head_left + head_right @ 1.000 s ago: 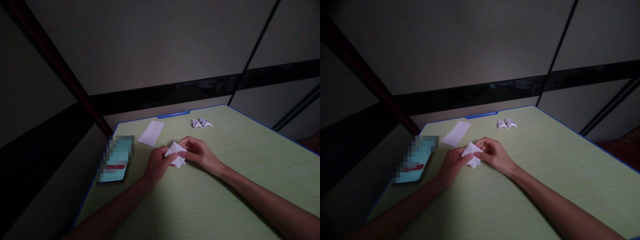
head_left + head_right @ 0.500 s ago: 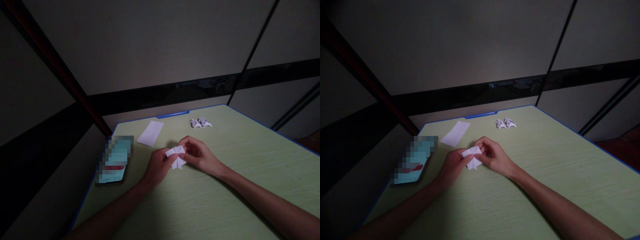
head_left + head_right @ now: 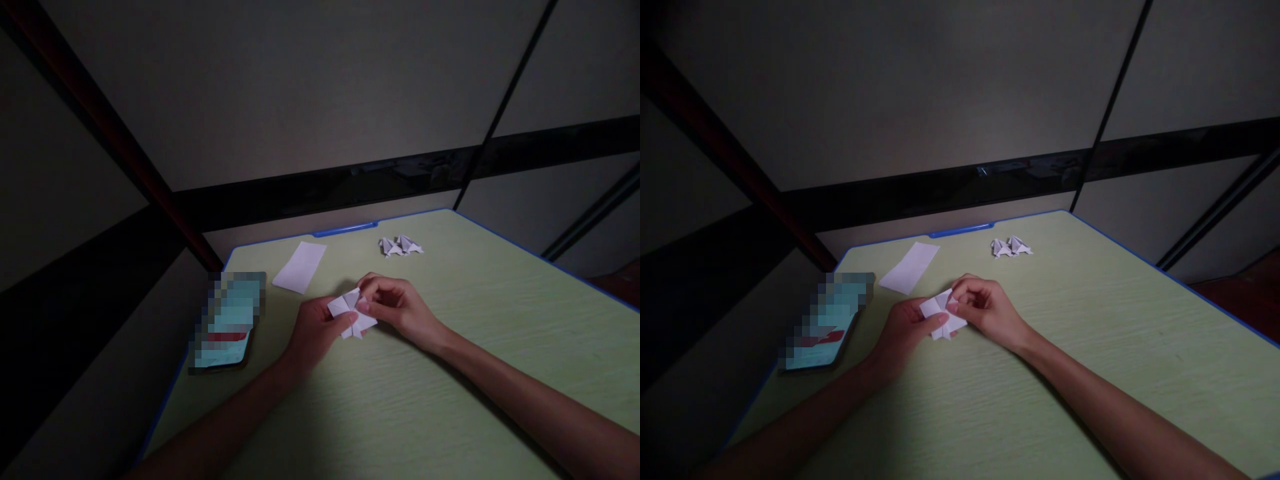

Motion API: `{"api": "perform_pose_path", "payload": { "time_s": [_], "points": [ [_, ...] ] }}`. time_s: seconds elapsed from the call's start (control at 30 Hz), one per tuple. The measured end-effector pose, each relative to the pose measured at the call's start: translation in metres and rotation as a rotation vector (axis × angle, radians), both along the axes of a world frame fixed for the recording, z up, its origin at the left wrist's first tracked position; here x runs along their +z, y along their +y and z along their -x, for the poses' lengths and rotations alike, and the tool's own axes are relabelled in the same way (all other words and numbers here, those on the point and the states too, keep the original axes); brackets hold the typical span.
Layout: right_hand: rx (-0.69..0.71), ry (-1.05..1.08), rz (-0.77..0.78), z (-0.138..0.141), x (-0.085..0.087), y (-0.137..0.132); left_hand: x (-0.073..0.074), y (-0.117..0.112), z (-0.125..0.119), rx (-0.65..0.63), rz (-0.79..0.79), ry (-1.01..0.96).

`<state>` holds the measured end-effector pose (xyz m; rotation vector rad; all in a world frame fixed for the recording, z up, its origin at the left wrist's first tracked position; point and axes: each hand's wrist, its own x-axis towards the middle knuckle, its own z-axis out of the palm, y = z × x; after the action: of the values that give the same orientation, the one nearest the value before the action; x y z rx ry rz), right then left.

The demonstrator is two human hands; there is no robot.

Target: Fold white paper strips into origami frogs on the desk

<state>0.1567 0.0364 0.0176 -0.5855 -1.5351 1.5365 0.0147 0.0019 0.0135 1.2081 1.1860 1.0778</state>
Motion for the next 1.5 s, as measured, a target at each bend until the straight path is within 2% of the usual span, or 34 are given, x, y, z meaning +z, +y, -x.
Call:
{"api": "perform_pose_path", "payload": {
  "time_s": [0.2,0.43,0.7,0.9,1.23,1.5],
  "points": [
    [0.012,0.053,0.024,-0.001,-0.0025,0.0025,-0.0052,0.002,0.0012,-0.015,0.047,-0.17],
    [0.002,-0.007,0.05,0.0009,-0.0032,-0.0003,-0.003,0.0019,0.0011,-0.03,0.054,-0.149],
    [-0.106,-0.091,-0.124,0.0031,-0.0015,-0.0025,0.0005,-0.0012,-0.0026,-0.074,0.022,-0.061],
    [-0.103,-0.071,-0.067,0.0038,0.0003,-0.0036,-0.0007,-0.0006,-0.0032,0.012,0.036,-0.095],
    [-0.181,-0.028,-0.095,-0.0015,-0.0046,0.0029,-0.0041,0.0025,0.0001,-0.018,0.063,-0.133],
    [-0.105,-0.048,-0.123,-0.005,-0.0046,0.0059,-0.0056,0.0038,0.0025,-0.045,0.094,-0.173]
  ]
}}
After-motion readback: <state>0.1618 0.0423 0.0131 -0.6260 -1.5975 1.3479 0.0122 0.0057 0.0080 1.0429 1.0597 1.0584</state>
